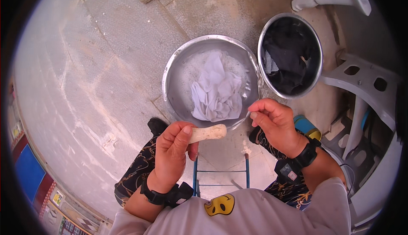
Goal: The person washes a piece of white clothing by hand in a basin, rubbing the fabric against itself and dipping it into the water multiple times.
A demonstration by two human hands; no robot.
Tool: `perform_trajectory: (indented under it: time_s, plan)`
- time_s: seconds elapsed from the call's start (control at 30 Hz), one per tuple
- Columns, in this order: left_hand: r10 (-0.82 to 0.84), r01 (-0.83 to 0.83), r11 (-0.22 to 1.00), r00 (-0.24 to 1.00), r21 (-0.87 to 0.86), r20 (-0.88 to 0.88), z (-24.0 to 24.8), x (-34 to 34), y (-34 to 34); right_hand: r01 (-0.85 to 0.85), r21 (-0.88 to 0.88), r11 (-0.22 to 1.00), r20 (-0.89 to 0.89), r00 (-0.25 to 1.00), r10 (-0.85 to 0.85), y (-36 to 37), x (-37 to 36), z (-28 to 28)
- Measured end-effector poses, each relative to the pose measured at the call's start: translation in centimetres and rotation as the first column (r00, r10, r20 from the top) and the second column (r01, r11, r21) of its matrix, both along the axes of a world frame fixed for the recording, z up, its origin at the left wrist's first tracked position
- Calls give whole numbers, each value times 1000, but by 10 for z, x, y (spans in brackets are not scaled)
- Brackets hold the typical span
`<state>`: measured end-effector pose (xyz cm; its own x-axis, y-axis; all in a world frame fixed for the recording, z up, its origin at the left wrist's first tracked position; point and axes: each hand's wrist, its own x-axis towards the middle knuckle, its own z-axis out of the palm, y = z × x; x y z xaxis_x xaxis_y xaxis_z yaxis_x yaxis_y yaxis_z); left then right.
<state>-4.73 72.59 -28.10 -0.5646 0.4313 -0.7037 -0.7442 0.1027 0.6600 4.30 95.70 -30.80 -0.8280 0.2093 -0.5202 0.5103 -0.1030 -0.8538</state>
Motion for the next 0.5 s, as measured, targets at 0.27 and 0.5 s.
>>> perform_trajectory:
  time_s: [0.27,0.5]
  plan:
    - [-114,122,991,985,55,-133,10,16,-1,-203,487,850,-307,871,383,0,-1,31]
    - [-255,298,942,934,153,-252,30,45,12,-318,732,602,-369,557,744,-52,10,56]
